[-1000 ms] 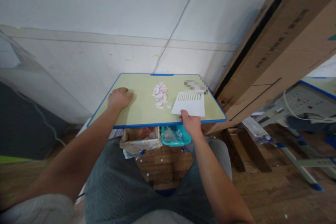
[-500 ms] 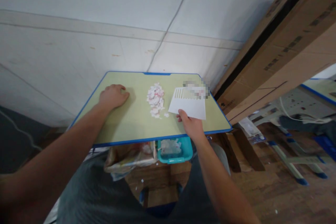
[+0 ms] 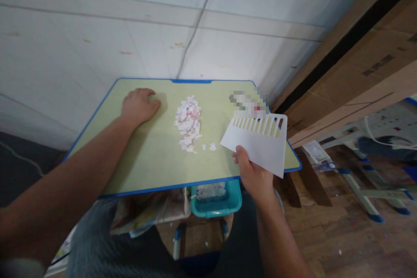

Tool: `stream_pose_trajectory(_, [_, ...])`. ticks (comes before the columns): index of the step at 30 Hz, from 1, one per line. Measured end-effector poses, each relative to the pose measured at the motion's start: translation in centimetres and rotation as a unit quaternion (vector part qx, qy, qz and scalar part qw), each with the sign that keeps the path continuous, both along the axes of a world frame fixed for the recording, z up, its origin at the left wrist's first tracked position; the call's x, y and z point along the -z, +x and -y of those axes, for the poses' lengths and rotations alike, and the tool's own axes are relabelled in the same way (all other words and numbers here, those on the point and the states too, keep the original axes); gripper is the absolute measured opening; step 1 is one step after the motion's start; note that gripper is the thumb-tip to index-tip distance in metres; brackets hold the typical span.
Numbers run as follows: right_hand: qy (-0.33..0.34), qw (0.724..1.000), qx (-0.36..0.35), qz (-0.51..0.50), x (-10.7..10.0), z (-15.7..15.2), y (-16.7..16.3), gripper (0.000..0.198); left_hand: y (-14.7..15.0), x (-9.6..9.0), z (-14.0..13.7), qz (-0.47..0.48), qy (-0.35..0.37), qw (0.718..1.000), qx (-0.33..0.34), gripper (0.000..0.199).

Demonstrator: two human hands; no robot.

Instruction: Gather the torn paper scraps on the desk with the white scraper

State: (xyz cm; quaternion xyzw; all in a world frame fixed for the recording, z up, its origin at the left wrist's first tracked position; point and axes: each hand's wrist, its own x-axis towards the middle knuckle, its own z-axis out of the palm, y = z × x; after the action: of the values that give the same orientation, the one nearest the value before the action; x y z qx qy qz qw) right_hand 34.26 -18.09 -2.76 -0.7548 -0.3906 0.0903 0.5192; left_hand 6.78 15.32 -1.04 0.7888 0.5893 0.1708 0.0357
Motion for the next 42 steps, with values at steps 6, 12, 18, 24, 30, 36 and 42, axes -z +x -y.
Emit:
stream_pose_trajectory(6, [-0.014, 0.999, -0.012, -0.041, 0.5, 0.8, 1.2, 0.041, -0.1, -0.1, 0.8, 0.004, 0.016, 1.000, -0.025, 0.054])
stream_pose_trajectory(12, [-0.083, 0.994, -0.071, -0.022, -0.6, 1.9, 3.5, 0.038, 0.3, 0.2, 0.8, 0.014, 0.030, 0.999, -0.026, 0.047])
stream_pose_trajectory(18, [-0.071, 0.993, -0.091, -0.016, -0.6, 3.4, -0.6, 0.038, 0.4, -0.2, 0.6, 0.024, 0.014, 0.999, -0.022, 0.047])
stream_pose_trajectory(24, [-0.046, 0.989, -0.143, 0.001, -1.2, 2.6, -3.8, 0.039, 0.7, -0.3, 0.1, 0.040, -0.001, 0.999, -0.003, 0.043])
stream_pose_trajectory(30, [-0.051, 0.977, -0.208, -0.013, -2.8, 1.8, -6.7, 0.041, 1.5, -0.3, 0.5, 0.053, -0.005, 0.998, 0.032, 0.042])
stream_pose_trajectory(36, [-0.048, 0.974, -0.212, -0.061, -2.2, 1.6, -8.7, 0.039, 1.3, -1.0, 1.4, 0.043, -0.007, 0.999, 0.030, 0.042])
stream_pose_trajectory(42, [-0.089, 0.967, -0.230, -0.060, -1.3, 0.7, -8.3, 0.041, 0.9, -1.2, 1.6, 0.027, 0.001, 0.999, 0.034, 0.045])
